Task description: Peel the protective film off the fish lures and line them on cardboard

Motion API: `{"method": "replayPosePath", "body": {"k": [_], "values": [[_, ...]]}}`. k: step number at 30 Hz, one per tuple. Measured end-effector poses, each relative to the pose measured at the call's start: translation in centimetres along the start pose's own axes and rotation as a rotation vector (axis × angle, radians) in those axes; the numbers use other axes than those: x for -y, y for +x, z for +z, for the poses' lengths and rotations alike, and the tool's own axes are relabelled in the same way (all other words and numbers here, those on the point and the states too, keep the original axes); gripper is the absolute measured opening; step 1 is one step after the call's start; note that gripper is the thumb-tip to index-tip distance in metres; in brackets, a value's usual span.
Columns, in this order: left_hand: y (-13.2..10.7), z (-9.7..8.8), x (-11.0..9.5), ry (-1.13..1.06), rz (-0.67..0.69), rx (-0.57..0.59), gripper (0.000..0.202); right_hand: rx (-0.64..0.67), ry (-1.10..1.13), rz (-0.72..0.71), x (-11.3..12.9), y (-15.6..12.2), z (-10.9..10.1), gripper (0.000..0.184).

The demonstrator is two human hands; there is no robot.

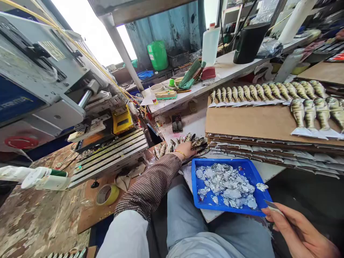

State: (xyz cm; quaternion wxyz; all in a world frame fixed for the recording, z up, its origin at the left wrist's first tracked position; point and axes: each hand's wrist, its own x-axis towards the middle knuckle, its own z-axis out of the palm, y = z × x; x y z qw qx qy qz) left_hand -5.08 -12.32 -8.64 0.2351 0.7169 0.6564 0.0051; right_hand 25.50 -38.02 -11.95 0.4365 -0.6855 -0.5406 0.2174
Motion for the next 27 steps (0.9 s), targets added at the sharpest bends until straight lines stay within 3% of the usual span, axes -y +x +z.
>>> {"method": "replayPosePath", "body": {"k": [4, 6, 9, 12, 15, 19, 22, 27], "values": [[-3.1, -2.4, 1.1, -0.185, 0.018, -0.156, 0.034, 0.084, 0.007, 0.000, -0.5, 0.1, 0.4, 0.033], [-5.5, -3.4, 1.2, -0.581, 0.048, -0.170, 0.036, 0.141, 0.000, -0.046, 0.1, 0.7, 0.8, 0.035], [-9.8, -3.1, 0.5, -1.354, 0.080, 0.004, 0.050, 0.205, 0.019, -0.176, 2.4, 1.8, 1.9, 0.031], [-13.8, -0.5, -1.0, -1.682, -0.008, 0.221, 0.057, 0.185, 0.041, -0.301, 4.9, 2.5, 3.3, 0.027], [-16.6, 3.3, -2.8, -1.861, -0.132, 0.305, 0.055, 0.214, 0.062, -0.380, 6.5, 2.6, 4.4, 0.023], [-18.4, 7.4, -4.8, -2.004, -0.227, 0.406, 0.054, 0.255, 0.070, -0.370, 6.8, 2.2, 4.8, 0.022], [-19.0, 9.0, -5.7, -2.019, -0.236, 0.488, 0.045, 0.244, 0.066, -0.373, 6.8, 2.1, 4.7, 0.022], [-19.5, 9.6, -6.1, -1.964, -0.267, 0.555, 0.046, 0.218, 0.088, -0.400, 6.8, 1.8, 4.1, 0.019]]}}
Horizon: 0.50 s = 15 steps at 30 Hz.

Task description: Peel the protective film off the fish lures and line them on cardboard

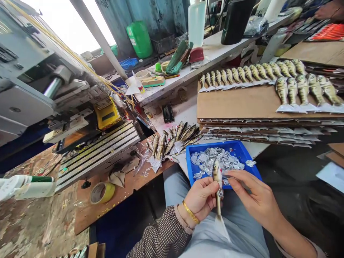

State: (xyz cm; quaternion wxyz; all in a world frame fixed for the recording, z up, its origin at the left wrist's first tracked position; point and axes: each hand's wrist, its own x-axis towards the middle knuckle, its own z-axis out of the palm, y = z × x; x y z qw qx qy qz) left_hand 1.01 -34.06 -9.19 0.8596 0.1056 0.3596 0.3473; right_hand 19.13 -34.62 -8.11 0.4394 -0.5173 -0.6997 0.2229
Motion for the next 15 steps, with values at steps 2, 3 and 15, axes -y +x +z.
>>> {"method": "replayPosePath", "body": {"k": [2, 3, 15], "values": [[0.0, 0.2, 0.0, -0.011, -0.001, 0.005, 0.047, 0.021, 0.002, 0.019, 0.0, -0.4, -0.3, 0.018], [-0.1, 0.2, 0.0, -0.017, -0.001, 0.009, 0.047, 0.045, 0.004, 0.024, -0.1, -0.7, -0.4, 0.018], [-0.5, 0.4, -0.3, 0.019, -0.016, 0.087, 0.048, 0.217, 0.054, 0.155, -0.2, -1.6, -0.2, 0.030]]}}
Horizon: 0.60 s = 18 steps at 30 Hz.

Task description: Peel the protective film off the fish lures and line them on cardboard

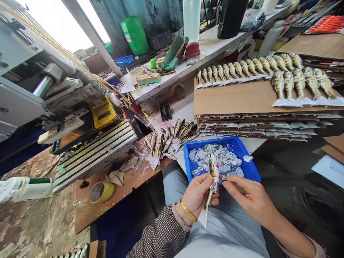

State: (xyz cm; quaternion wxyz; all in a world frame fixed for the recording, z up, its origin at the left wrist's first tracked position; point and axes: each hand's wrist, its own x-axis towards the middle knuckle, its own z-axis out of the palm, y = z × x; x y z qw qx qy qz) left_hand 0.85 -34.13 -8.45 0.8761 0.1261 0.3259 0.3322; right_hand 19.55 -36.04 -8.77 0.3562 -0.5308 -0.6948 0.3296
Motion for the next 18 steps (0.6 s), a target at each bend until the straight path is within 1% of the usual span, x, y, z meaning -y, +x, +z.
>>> {"method": "replayPosePath", "body": {"k": [5, 9, 11, 15, 18], "values": [[-0.14, -0.09, -0.05, 0.036, -0.005, 0.010, 0.049, 0.138, 0.131, 0.135, 0.20, 0.27, -0.31, 0.040], [-0.25, -0.06, -0.32, 0.067, -0.033, 0.029, 0.051, 0.257, 0.208, 0.198, 0.52, 0.52, -0.70, 0.044], [-0.25, -0.11, -0.46, 0.077, -0.033, 0.025, 0.050, 0.260, 0.166, 0.198, 0.50, 0.41, -0.69, 0.044], [-0.21, -0.27, -0.67, 0.078, -0.028, 0.007, 0.048, 0.232, 0.038, 0.146, 0.30, 0.10, -0.52, 0.043], [-0.17, -0.30, -0.80, 0.082, -0.036, 0.009, 0.048, 0.301, 0.053, 0.123, 0.27, 0.14, -0.47, 0.045]]}}
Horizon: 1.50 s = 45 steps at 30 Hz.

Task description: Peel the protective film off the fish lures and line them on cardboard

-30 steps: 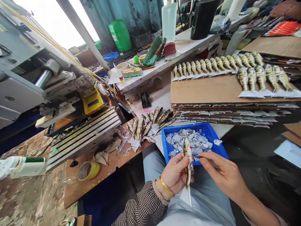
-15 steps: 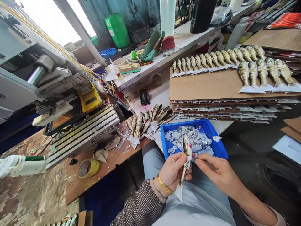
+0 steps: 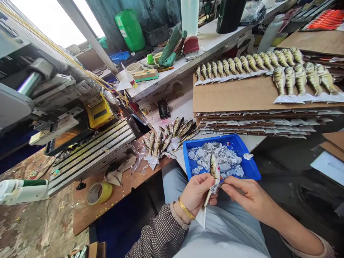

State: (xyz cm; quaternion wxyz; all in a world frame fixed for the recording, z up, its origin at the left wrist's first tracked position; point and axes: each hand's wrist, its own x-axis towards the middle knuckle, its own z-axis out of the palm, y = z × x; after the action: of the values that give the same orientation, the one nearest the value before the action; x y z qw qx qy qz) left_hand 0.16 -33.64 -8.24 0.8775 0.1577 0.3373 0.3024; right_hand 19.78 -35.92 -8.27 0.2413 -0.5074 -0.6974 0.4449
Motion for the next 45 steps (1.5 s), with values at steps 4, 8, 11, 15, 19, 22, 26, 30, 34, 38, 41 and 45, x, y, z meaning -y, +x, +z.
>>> {"method": "replayPosePath", "body": {"k": [4, 8, 11, 15, 19, 22, 26, 30, 34, 38, 41, 45], "values": [[0.1, 0.1, -0.3, 0.002, 0.004, -0.019, 0.048, 0.055, 0.005, -0.023, 0.1, 0.1, 0.2, 0.043], [0.2, 0.4, -0.5, -0.005, 0.014, -0.032, 0.049, 0.000, -0.066, -0.077, 0.2, 0.0, 0.9, 0.039], [0.5, 0.6, -0.4, -0.007, 0.041, -0.032, 0.049, -0.088, -0.183, -0.168, 0.2, 0.0, 1.7, 0.035], [0.9, 0.8, 0.2, -0.010, 0.117, -0.082, 0.049, -0.255, -0.357, -0.276, 0.1, 0.1, 2.6, 0.033], [1.1, 0.9, 0.6, -0.024, 0.160, -0.138, 0.050, -0.328, -0.436, -0.297, -0.2, 0.2, 3.2, 0.032], [1.2, 1.0, 0.8, -0.029, 0.166, -0.174, 0.052, -0.342, -0.473, -0.305, -0.5, 0.2, 3.4, 0.032], [1.4, 1.1, 1.1, -0.037, 0.178, -0.183, 0.052, -0.345, -0.483, -0.291, -0.5, 0.2, 3.6, 0.036], [1.6, 1.1, 1.4, -0.062, 0.207, -0.197, 0.050, -0.316, -0.445, -0.220, -0.1, -0.1, 3.6, 0.038], [1.7, 1.1, 1.7, -0.076, 0.289, -0.219, 0.050, -0.263, -0.317, -0.061, 0.3, -0.6, 3.2, 0.041], [1.9, 0.5, 2.3, -0.036, 0.345, -0.235, 0.047, -0.209, -0.233, 0.064, 0.3, -1.0, 2.8, 0.042], [1.8, 0.2, 2.7, -0.047, 0.351, -0.225, 0.044, -0.198, -0.195, 0.129, 0.3, -0.7, 2.7, 0.043], [1.5, 0.3, 2.8, -0.088, 0.346, -0.222, 0.042, -0.204, -0.146, 0.156, 0.8, -0.2, 2.7, 0.047]]}}
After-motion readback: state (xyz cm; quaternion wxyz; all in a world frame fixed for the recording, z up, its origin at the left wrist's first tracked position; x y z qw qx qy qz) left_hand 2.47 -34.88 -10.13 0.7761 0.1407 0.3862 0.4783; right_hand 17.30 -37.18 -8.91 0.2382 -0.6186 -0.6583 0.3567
